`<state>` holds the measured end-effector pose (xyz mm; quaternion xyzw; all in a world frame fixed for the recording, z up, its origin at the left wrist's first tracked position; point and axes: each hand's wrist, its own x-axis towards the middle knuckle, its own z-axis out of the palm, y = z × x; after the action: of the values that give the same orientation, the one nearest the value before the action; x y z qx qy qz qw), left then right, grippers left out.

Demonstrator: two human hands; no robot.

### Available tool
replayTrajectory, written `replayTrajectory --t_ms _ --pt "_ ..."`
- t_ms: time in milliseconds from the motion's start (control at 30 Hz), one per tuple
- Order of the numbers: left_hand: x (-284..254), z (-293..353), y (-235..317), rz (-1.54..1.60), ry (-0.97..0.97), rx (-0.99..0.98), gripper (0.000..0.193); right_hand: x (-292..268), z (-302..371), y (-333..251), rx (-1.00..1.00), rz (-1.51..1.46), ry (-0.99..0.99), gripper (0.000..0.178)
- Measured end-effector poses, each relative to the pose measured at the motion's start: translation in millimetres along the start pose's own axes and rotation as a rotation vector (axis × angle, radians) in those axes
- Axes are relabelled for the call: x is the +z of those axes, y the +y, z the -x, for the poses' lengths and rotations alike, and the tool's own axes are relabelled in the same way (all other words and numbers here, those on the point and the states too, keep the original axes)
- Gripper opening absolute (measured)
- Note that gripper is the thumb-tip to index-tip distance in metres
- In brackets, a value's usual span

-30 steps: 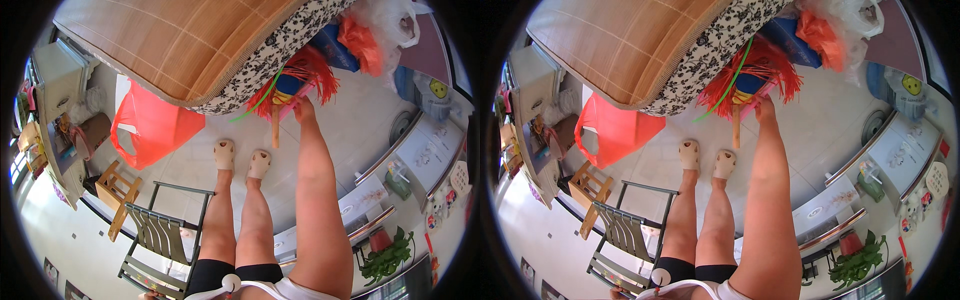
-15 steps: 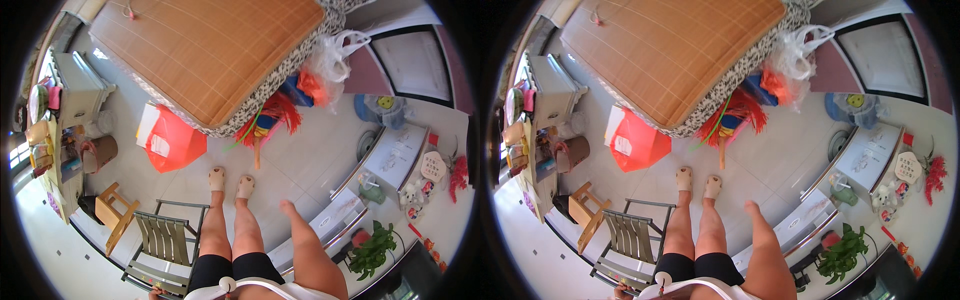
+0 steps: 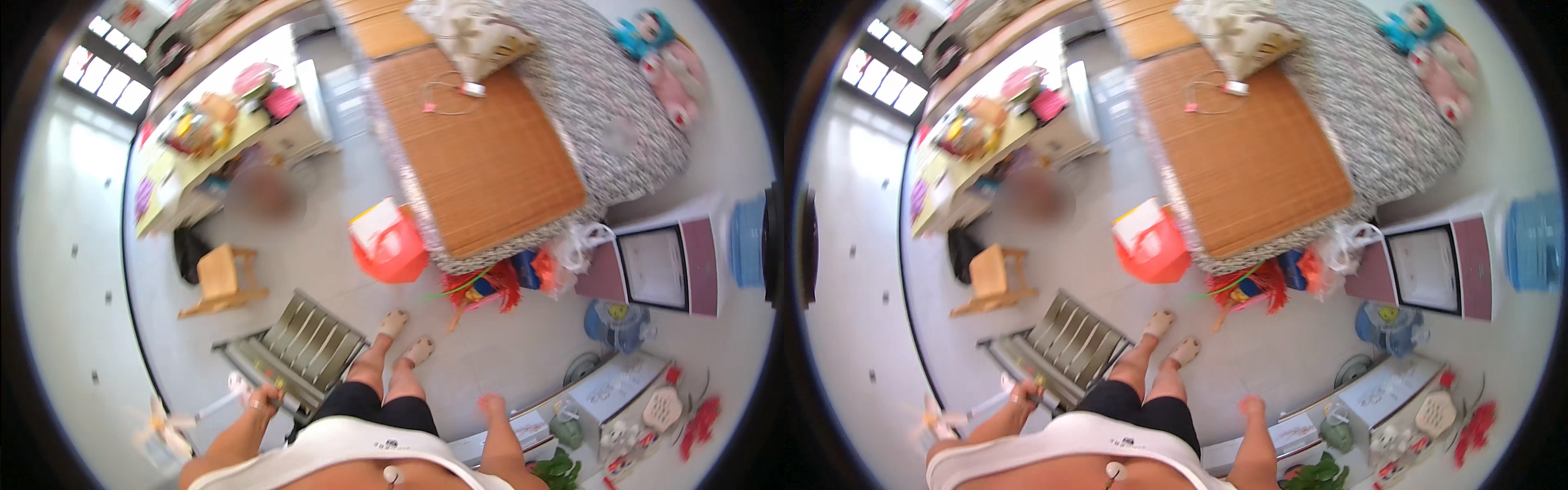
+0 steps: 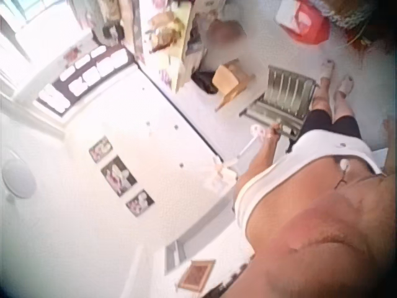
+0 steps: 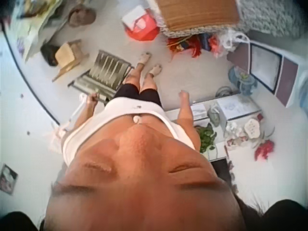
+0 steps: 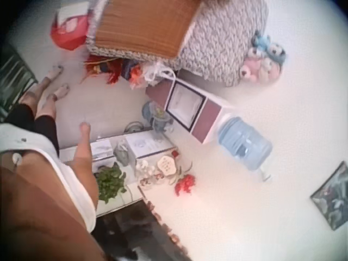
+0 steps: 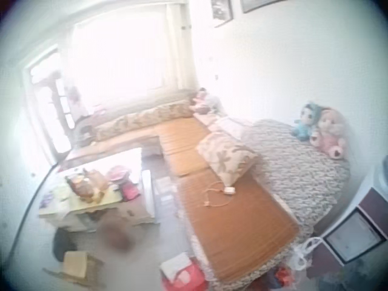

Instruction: The person sits at a table and folds multiple sheets of yellow paper into smaller rectangular shapes by hand. They repeatedly pick up a sheet, fold it in half, and then fold it again, placing the finished pieces into a stack on the table. The person then stands up and moves a small stool.

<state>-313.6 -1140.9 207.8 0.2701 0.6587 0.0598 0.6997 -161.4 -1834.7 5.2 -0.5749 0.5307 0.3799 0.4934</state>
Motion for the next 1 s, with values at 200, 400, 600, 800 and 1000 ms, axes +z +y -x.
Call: replayTrajectory --t_ms 200,400,600,800,1000 --pt "69 63 20 -0.04 -0.006 0.099 0.026 0 21 -182 -0.35 -0.044 0.018 0.032" --pt "73 48 67 -0.11 0.002 0.185 0.036 27 83 -263 -0.581 0.004 -0.121 0.028" --pt "118 45 128 -0.34 -0.046 0.265 0.018 74 166 -227 -0.462 0.356 -0.047 0.026" --pt "135 1 174 -0.497 -0.138 0.331 0.015 93 214 -145 -0.222 0.35 -0.008 0.026" --pt "141 21 226 -0.312 -0.092 0.342 0.008 136 248 -159 -0.146 0.306 -0.156 0.021"
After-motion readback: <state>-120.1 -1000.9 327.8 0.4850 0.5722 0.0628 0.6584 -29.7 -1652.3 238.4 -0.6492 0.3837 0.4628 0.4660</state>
